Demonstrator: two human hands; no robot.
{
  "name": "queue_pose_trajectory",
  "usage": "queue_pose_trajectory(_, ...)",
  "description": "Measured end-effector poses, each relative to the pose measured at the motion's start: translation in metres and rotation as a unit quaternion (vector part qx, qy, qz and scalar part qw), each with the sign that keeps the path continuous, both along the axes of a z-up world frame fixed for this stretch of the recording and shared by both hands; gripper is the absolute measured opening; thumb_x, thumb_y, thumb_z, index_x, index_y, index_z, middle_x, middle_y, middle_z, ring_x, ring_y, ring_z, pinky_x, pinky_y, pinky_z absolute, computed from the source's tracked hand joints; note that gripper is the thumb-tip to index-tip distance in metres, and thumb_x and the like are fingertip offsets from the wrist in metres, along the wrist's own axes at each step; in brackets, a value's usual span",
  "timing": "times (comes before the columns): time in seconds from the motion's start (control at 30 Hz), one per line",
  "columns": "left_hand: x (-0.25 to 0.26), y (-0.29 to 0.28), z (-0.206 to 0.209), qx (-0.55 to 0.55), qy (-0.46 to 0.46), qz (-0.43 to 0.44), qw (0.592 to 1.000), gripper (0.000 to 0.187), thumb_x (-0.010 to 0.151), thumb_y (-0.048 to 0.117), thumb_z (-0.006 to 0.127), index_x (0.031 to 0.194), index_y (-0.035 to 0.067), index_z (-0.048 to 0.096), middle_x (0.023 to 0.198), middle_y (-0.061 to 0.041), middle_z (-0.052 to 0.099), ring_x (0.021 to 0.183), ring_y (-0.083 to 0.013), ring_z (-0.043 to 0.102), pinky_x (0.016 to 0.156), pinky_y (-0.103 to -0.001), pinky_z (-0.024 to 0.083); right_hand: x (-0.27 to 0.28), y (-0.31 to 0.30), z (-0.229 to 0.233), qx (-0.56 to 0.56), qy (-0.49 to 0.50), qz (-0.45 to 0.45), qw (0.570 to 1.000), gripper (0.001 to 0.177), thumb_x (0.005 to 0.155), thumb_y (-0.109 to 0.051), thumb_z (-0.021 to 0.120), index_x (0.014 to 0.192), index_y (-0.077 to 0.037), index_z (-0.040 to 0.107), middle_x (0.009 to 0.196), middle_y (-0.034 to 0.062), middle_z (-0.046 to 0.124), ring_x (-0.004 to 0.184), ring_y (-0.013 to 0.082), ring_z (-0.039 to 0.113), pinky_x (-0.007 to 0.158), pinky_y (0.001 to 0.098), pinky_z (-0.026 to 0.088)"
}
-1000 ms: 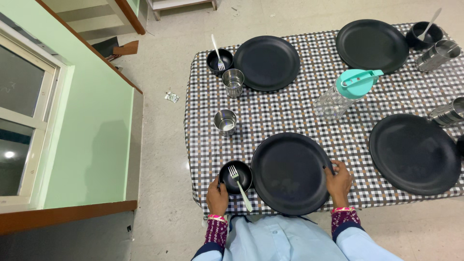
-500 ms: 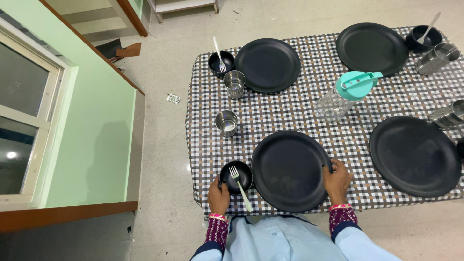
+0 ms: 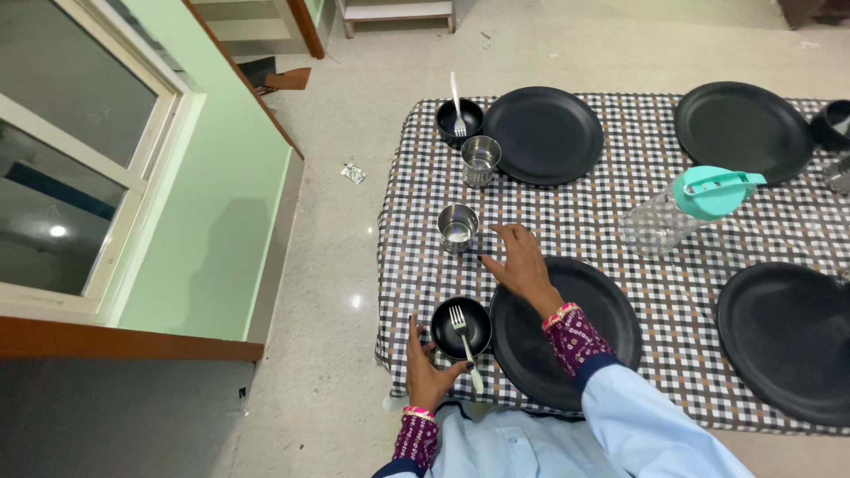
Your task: The person wipes a plate with a cloth, places it on a table, and then rearranges several plates, bowls, glasses, and forks before putting the cloth away on a shelf.
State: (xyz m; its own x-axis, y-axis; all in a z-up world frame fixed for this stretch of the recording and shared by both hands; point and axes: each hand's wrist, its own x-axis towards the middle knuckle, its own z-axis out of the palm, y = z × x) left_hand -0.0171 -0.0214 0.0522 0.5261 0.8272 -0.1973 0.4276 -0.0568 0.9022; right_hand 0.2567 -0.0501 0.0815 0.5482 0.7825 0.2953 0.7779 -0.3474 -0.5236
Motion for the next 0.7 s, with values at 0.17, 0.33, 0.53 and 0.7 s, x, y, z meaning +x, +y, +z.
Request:
queue_pose_trajectory(0.17, 0.0, 0.0, -0.021, 0.11, -0.044, -0.017, 0.993, 0.133, 0.053, 0.016, 0.101, 0.157, 0.006, 0.018, 0.152, -0.025, 0.038, 0.128, -0.0362, 0.055, 0.098, -0.04, 0.055, -0.005, 0.071, 0.022, -0.09, 0.02, 0.025, 0.995, 0.094, 0.071, -0.038, 0.089, 0.148, -0.015, 0.041, 0.149, 0.025, 0.038, 0.131, 0.0482, 0.045, 0.101, 0.0553, 0.046)
queue_pose_trajectory(0.33, -0.002, 0.004, -0.037, 0.089, 0.001, -0.031, 0.996, 0.107, 0.061, 0.023, 0.097, 0.151, 0.008, 0.04, 0.145, -0.016, 0.051, 0.127, -0.031, 0.06, 0.104, -0.036, 0.054, -0.006, 0.096, -0.003, -0.137, -0.02, 0.07, 0.988, 0.094, 0.075, -0.034, 0.088, 0.152, -0.015, 0.037, 0.151, 0.028, 0.034, 0.135, 0.0516, 0.041, 0.095, 0.0627, 0.046)
queue_pose_trajectory(0.53, -0.005, 0.015, -0.046, 0.099, 0.015, -0.084, 0.991, 0.116, 0.058, 0.022, 0.102, 0.151, 0.005, 0.035, 0.14, -0.018, 0.048, 0.124, -0.0329, 0.056, 0.101, -0.039, 0.052, 0.002, 0.097, -0.007, -0.17, -0.008, 0.069, 0.983, 0.087, 0.079, -0.028, 0.083, 0.152, -0.01, 0.039, 0.148, 0.0273, 0.04, 0.122, 0.0501, 0.054, 0.094, 0.0532, 0.055)
queue_pose_trajectory(0.7, -0.008, 0.017, -0.046, 0.025, 0.008, -0.067, 0.997, 0.122, 0.053, 0.015, 0.099, 0.155, 0.009, 0.033, 0.143, -0.013, 0.048, 0.119, -0.027, 0.062, 0.101, -0.036, 0.056, 0.001, 0.081, 0.011, -0.178, 0.009, 0.102, 0.979, 0.094, 0.076, -0.031, 0.086, 0.153, -0.009, 0.037, 0.143, 0.0274, 0.044, 0.12, 0.0506, 0.054, 0.095, 0.0541, 0.054)
